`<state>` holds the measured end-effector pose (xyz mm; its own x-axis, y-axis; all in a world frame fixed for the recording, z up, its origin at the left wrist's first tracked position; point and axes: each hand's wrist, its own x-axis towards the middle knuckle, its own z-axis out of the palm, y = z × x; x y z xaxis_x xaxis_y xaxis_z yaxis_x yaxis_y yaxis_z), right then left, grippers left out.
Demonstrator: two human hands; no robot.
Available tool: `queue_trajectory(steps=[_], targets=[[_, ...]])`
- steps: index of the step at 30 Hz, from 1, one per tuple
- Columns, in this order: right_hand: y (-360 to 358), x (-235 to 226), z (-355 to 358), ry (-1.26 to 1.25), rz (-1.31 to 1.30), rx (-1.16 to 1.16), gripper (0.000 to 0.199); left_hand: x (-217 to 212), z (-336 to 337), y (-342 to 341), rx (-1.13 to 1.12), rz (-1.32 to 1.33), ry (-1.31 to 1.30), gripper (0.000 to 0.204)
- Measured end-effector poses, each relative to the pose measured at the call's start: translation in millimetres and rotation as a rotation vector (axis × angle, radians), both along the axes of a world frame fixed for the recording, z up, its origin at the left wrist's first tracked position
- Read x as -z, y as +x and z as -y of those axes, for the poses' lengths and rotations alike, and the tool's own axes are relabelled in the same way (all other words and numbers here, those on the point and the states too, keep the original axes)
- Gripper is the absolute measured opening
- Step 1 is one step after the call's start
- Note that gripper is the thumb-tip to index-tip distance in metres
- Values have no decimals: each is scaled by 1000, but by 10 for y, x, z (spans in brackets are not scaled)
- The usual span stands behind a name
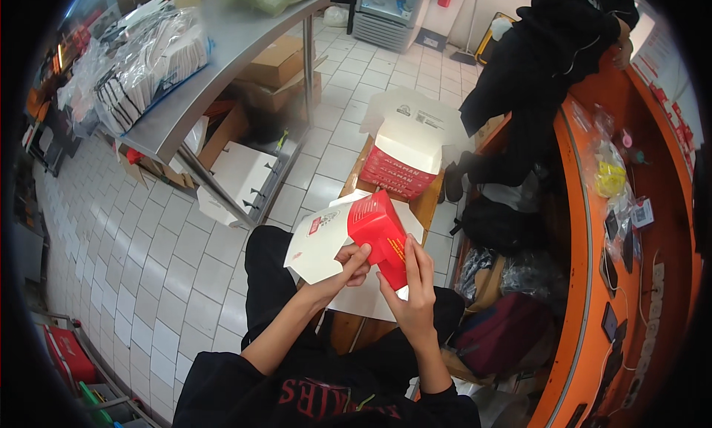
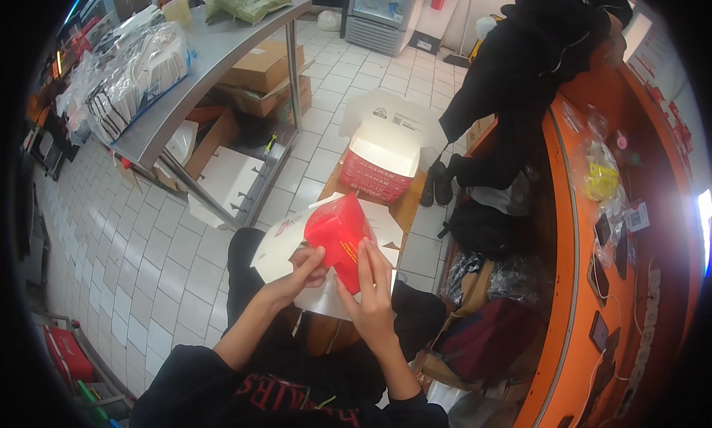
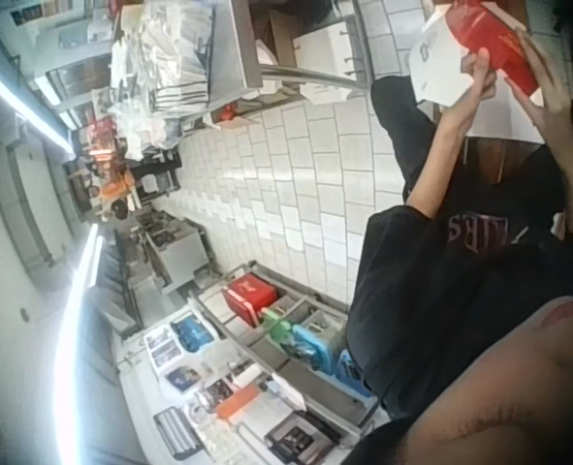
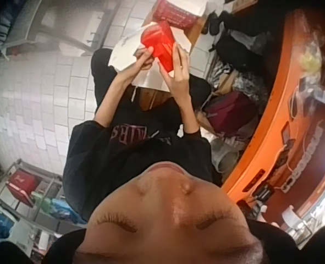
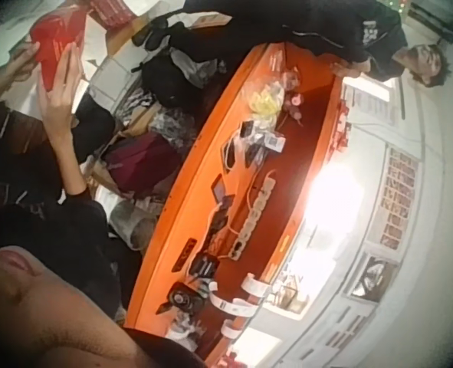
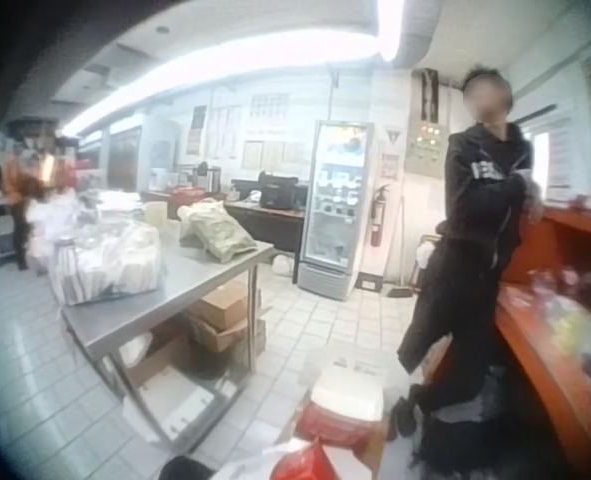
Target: The person assembles cardboard food boxes by hand, folding and interlocking the flaps to form the box shape, and then stacks the completed boxes on a wooden bench.
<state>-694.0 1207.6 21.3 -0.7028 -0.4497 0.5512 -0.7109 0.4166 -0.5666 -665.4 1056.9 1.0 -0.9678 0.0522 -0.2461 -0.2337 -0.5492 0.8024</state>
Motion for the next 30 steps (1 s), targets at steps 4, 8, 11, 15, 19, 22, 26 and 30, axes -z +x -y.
queue_trajectory(steps=[4, 8, 11, 15, 19, 22, 26, 30], targets=[[-12, 85, -165, -13, 78, 94, 64, 67, -116, -64, 60, 15, -91, 32], [133, 180, -53, -139, 131, 12, 62, 278, -47, 153, -181, 76, -11, 21], [200, 189, -11, -166, 140, -48, 63, 414, -43, 175, -256, -38, 23, 55], [265, 267, -38, -161, 275, 17, 61, 279, -164, 171, -187, -53, 102, 51], [320, 219, -86, 132, 269, 153, 62, 213, -171, 182, -203, -51, -259, 39], [248, 408, -137, 110, 314, 89, 59, 322, -189, 198, -114, 35, -518, 35], [205, 668, -312, -287, 499, 168, 45, 203, -298, 250, 121, -178, -420, 35], [-18, 985, -672, -343, 730, 399, 36, 304, -195, 251, -196, -246, -636, 16]])
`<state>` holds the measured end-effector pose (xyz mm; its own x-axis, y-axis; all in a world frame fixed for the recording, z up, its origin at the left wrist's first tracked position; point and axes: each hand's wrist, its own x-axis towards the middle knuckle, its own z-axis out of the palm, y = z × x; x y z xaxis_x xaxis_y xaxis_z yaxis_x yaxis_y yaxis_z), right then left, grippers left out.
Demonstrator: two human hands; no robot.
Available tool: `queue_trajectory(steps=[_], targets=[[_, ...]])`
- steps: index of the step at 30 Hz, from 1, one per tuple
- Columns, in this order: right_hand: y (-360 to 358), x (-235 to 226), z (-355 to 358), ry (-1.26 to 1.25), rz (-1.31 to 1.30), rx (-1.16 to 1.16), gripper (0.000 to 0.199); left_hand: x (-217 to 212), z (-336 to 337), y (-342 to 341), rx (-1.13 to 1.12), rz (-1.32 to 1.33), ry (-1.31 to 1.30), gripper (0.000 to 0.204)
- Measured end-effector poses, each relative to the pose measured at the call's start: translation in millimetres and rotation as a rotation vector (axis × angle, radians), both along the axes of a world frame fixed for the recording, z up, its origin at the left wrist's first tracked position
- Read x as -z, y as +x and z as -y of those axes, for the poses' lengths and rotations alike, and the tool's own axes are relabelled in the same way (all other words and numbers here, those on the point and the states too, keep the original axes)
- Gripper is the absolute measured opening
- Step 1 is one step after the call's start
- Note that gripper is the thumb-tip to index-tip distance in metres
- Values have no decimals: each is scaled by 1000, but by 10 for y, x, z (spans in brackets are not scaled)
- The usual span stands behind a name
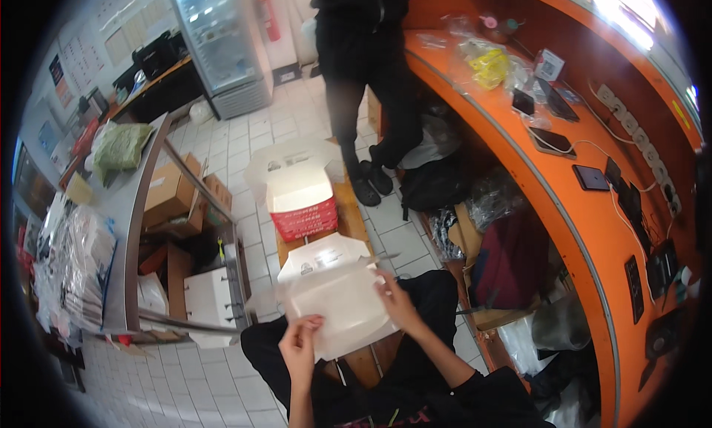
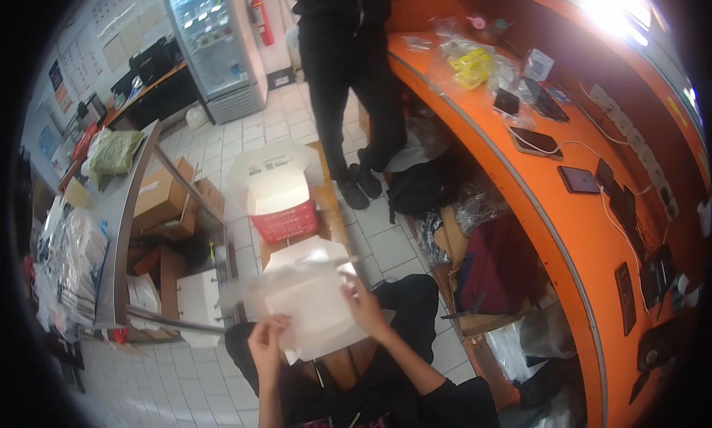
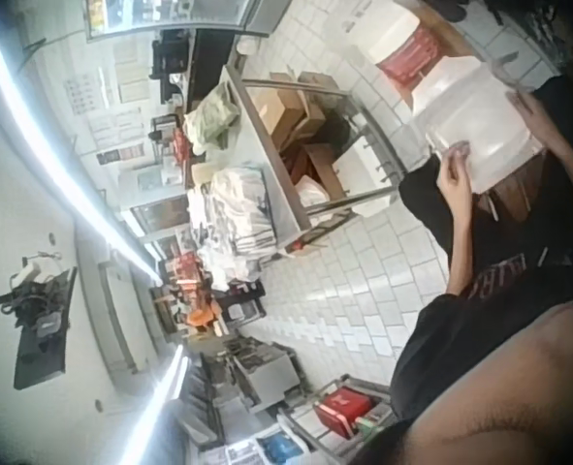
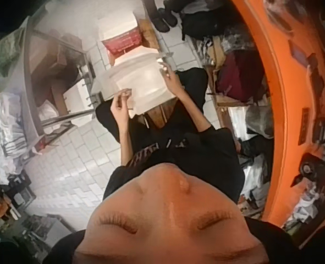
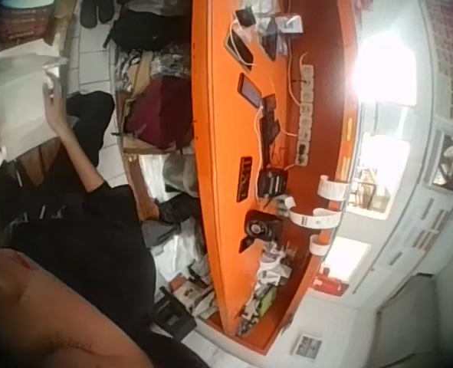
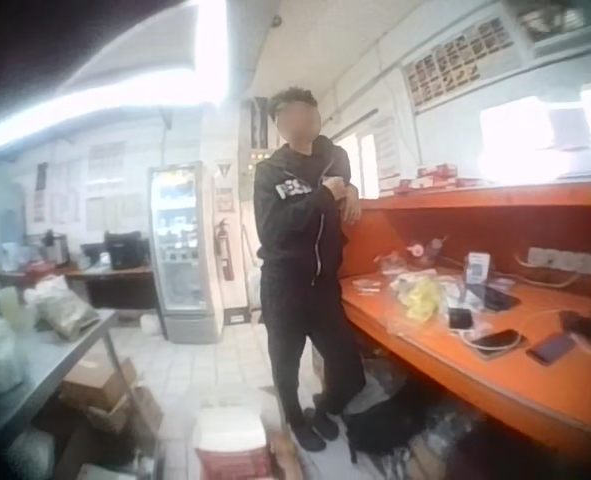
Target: The person assembles cardboard food boxes by hand, folding and interlocking the flaps to form the box shape, and then stacks the completed boxes on a wooden bench.
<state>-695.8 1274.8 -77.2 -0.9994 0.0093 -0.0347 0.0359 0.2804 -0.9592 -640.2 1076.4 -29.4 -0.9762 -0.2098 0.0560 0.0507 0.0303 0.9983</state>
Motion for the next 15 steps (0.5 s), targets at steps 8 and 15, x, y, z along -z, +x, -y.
queue_trajectory(steps=[8, 15], targets=[[-128, 229, 24, -67, 85, -46, 38, 429, 343, -255, -72, 323, 230, 50], [-679, 243, 242, -203, 5, -130, 42, 515, 594, -830, -8, 173, 257, 51]])
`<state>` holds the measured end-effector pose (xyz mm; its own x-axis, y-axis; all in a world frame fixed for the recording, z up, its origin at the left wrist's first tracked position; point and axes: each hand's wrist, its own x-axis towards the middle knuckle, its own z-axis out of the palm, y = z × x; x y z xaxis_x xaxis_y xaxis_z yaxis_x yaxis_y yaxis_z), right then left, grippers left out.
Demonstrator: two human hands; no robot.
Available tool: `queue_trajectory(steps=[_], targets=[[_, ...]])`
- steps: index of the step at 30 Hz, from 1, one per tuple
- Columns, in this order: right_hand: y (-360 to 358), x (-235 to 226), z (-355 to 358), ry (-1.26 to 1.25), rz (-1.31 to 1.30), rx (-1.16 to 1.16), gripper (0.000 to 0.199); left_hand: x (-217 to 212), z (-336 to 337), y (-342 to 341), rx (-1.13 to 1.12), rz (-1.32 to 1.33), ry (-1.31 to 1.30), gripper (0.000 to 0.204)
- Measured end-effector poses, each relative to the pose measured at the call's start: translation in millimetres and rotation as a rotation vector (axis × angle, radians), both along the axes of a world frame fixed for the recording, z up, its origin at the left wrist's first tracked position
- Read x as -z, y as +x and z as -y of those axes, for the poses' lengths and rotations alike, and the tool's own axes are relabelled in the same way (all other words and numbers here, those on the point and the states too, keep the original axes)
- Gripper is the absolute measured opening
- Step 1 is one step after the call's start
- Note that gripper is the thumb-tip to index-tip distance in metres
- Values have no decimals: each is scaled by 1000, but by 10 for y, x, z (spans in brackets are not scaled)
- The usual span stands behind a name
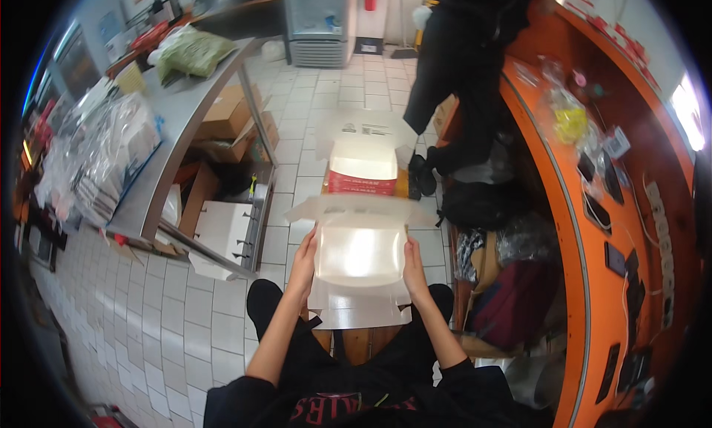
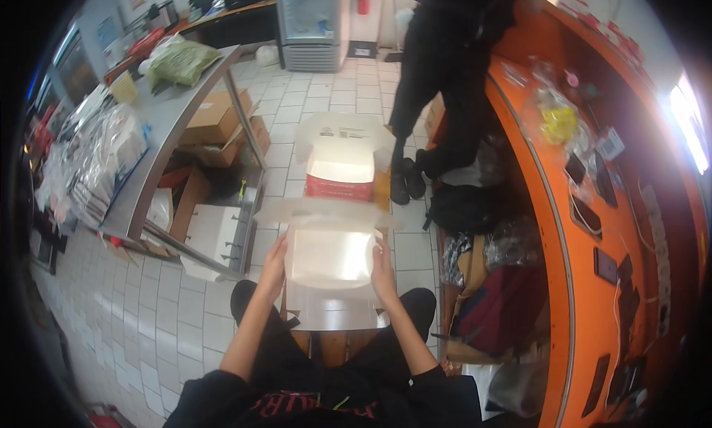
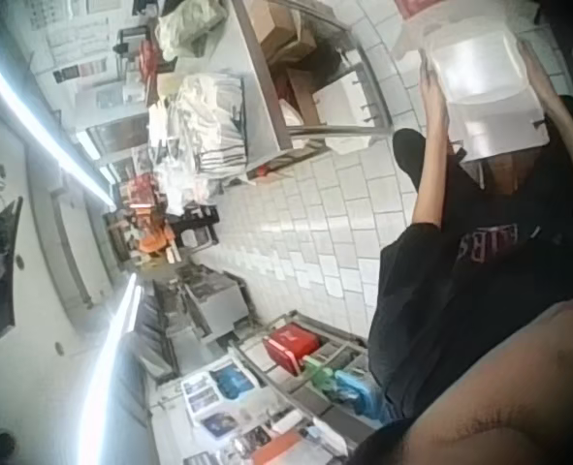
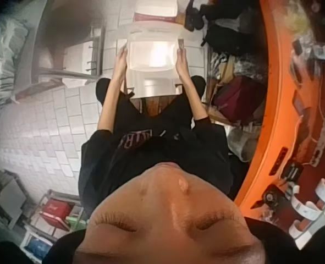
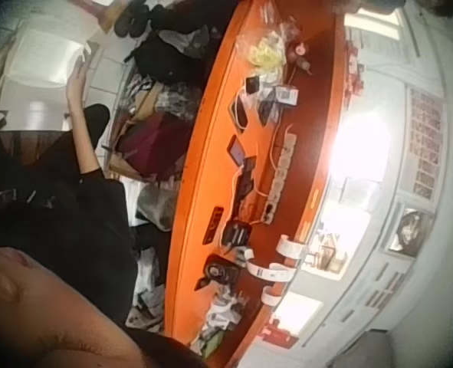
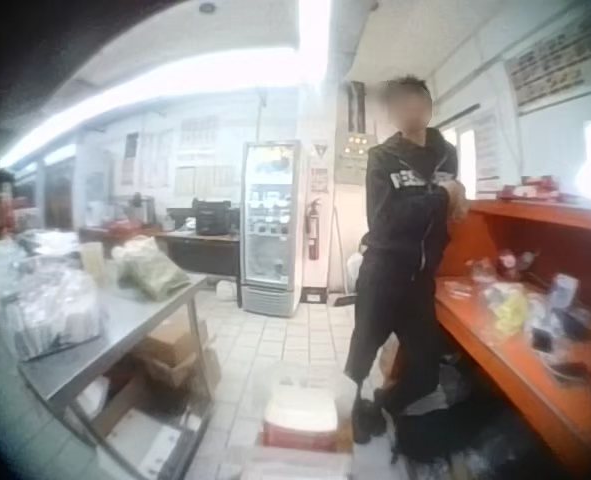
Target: The person assembles cardboard food boxes by hand, folding and interlocking the flaps to form the box shape, and then stacks the completed boxes on a wooden bench.
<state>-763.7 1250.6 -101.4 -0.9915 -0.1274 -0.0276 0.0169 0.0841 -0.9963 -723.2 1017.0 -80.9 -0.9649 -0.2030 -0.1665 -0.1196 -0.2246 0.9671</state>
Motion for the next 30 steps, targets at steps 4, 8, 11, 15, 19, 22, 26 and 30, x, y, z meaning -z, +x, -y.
queue_trajectory(steps=[4, 8, 11, 15, 19, 22, 26, 30], targets=[[-880, 109, -12, -41, 37, 231, 48, -259, 233, -670, 61, 139, 86, 53], [-2014, 8, -335, -103, -85, 231, 41, -155, 350, -1811, 36, -71, -403, 59], [-2363, -291, -27, -239, 2, 114, 45, 124, 603, -2330, -90, -27, -467, 59], [-2540, -277, 125, 5, -9, 188, 47, 524, 541, -2442, -54, -1, -569, 48], [-2419, -401, 180, 75, 134, 169, 51, 394, 350, -2260, -29, -22, -568, 41], [-2593, 16, 337, 295, -39, 183, 56, 658, 535, -2342, 19, -100, -538, 45], [-2822, 229, 287, 235, 26, 184, 60, 504, 579, -2559, 20, 178, -373, 34], [-2416, -235, 436, 87, 137, -7, 62, 255, 604, -2618, 113, 36, -847, 42]])
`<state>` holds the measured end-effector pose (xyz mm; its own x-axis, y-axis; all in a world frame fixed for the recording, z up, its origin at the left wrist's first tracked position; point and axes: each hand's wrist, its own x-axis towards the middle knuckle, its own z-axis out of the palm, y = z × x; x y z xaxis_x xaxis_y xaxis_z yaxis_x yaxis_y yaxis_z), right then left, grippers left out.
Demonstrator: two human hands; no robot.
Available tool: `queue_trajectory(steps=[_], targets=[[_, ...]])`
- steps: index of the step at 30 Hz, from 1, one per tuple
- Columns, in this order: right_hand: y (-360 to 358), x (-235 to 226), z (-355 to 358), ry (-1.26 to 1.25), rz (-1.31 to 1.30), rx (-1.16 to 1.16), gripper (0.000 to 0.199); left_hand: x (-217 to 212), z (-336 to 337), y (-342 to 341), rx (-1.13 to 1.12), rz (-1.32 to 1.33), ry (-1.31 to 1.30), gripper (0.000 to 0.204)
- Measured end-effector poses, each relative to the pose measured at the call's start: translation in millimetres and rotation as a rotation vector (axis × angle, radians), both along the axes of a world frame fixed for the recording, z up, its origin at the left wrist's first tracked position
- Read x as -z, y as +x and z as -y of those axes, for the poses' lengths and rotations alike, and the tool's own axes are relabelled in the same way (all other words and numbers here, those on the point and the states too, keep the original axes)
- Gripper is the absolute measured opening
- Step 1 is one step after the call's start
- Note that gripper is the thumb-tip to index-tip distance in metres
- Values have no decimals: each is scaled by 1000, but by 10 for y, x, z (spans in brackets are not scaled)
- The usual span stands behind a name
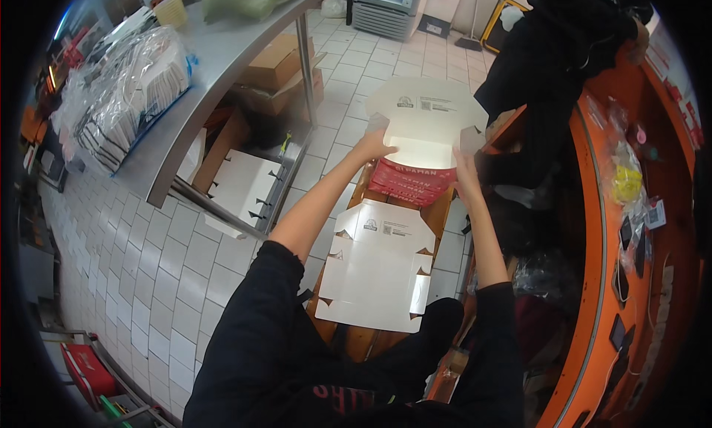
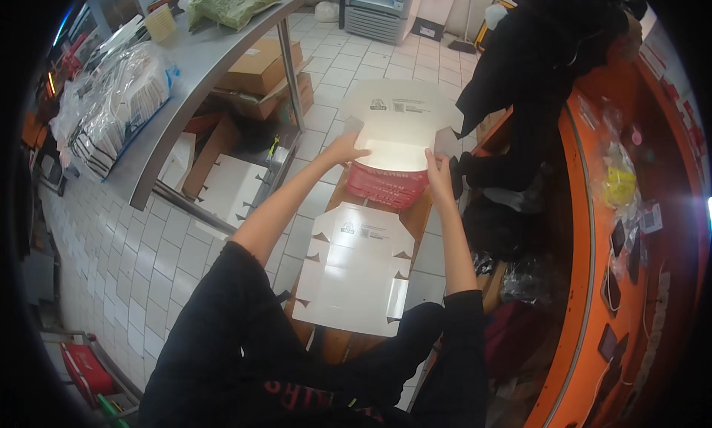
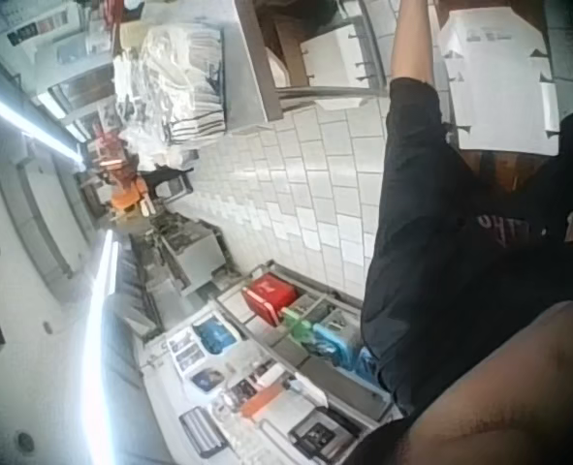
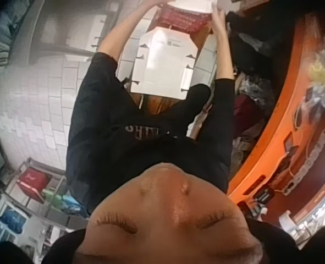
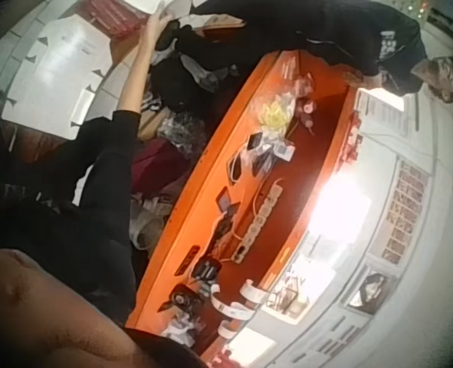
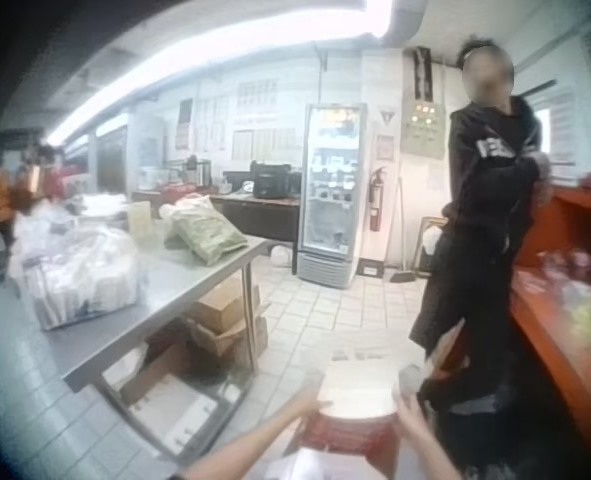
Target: The person assembles cardboard food boxes by hand, folding and interlocking the flaps to form the box shape, and then stacks the completed boxes on a wooden bench.
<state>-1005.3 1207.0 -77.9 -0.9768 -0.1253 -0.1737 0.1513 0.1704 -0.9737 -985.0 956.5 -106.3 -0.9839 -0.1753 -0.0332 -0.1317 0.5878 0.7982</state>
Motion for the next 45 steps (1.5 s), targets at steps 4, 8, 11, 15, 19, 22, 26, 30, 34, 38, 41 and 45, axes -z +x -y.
queue_trajectory(steps=[4, 8, 11, 15, 19, 22, 26, 30, 34, 38, 41, 45], targets=[[10, 149, -112, -14, -134, 37, 62, 14, -37, -143, 88, -65, -357, 48], [27, 121, -176, -42, -49, -27, 50, 163, 60, -219, 67, -103, -282, 33], [-34, 198, -218, 46, -81, -94, 41, 137, 40, -219, 100, -53, -160, 37], [-240, 484, -382, 215, -133, -237, 34, -46, -189, -184, 102, -37, -311, 40], [-325, 278, -169, 396, -62, -251, 37, -43, -53, -92, 111, -8, -279, 50], [-437, 209, 2, 535, -101, -98, 39, 46, 43, -148, 89, -14, -209, 57], [-662, 257, -161, 466, -216, -92, 37, 33, -79, -219, 140, -26, -171, 62], [-463, 89, -39, -32, 25, -130, 36, 160, 124, -193, 120, -29, -109, 56], [-483, 209, -135, -75, 67, 18, 28, 172, 8, -194, 143, -43, -138, 49], [-670, 351, -44, 242, -87, 76, 29, 162, -21, -234, 200, -120, -278, 49], [-608, 337, 262, 685, -163, 65, 31, 187, 47, -216, 216, -173, -369, 51], [-606, 479, 257, 958, -209, 117, 28, -50, -284, -218, 216, -123, -418, 59]])
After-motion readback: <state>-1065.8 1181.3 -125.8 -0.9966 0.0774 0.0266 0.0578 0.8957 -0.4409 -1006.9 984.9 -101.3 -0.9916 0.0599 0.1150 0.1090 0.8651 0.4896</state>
